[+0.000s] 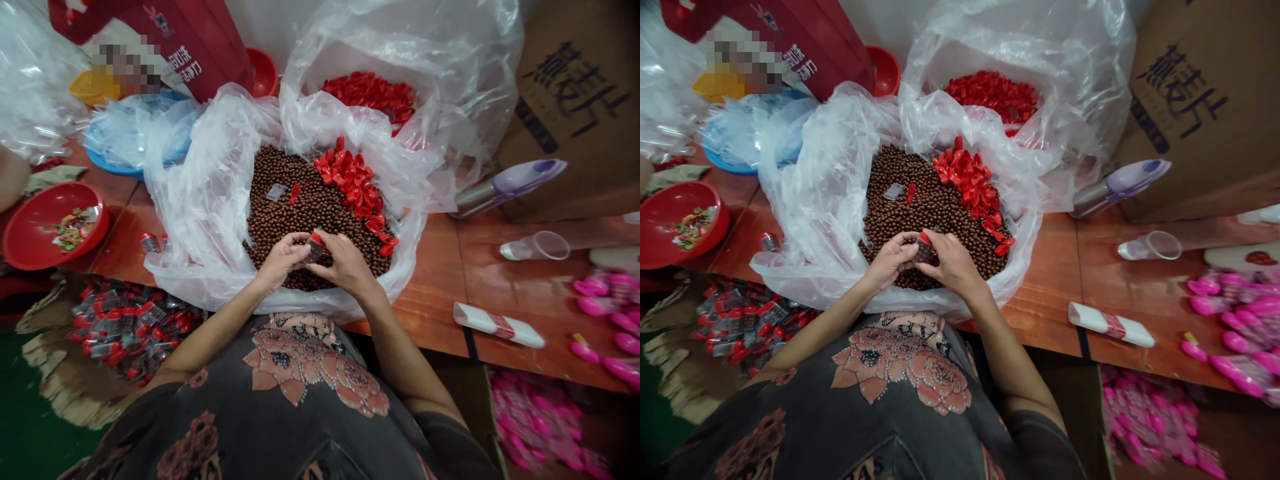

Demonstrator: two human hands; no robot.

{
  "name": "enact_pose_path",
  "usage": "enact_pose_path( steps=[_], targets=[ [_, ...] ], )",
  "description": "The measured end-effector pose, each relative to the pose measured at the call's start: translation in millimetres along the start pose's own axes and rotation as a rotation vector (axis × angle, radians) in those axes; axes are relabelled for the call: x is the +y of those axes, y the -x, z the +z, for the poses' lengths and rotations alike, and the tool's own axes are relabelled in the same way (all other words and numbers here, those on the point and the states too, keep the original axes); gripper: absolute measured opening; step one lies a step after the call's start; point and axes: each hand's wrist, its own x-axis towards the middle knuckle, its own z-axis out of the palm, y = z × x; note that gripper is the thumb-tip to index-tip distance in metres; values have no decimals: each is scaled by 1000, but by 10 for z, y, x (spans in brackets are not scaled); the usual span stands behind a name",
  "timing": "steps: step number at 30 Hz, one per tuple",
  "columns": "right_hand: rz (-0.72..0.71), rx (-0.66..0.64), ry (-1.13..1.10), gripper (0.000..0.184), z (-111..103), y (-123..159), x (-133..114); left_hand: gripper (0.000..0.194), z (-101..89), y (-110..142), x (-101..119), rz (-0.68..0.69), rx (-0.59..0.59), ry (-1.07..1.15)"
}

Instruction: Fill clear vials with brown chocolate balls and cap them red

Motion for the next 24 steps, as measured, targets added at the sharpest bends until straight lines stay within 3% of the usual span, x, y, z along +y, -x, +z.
enact_pose_path(
  steps=[2,4,6,8,12,15,17,20,24],
  targets=[
    [21,-42,-79,71,17,9,-18,56,17,-28,1,-68,3,15],
    [128,-18,-193,76,47,32,0,59,36,-52,10,-128,26,13],
    [306,63,-366,72,85,58,51,55,55,-60,29,-164,60,14],
    [450,162,-583,57,126,76,103,50,73,-52,52,-181,80,7],
    [488,412,-793,42,215,61,70,49,109,-36,59,-207,72,-40],
    [385,451,-683,39,263,33,-44,57,131,-51,9,-228,50,-50],
    [272,314,-485,42,270,27,-109,67,139,-71,-34,-186,44,-55],
    [100,107,-123,63,252,43,-168,74,142,-92,-74,-96,54,-44],
    [22,71,166,77,235,67,-202,62,152,-86,-56,-101,134,-82]
  ],
)
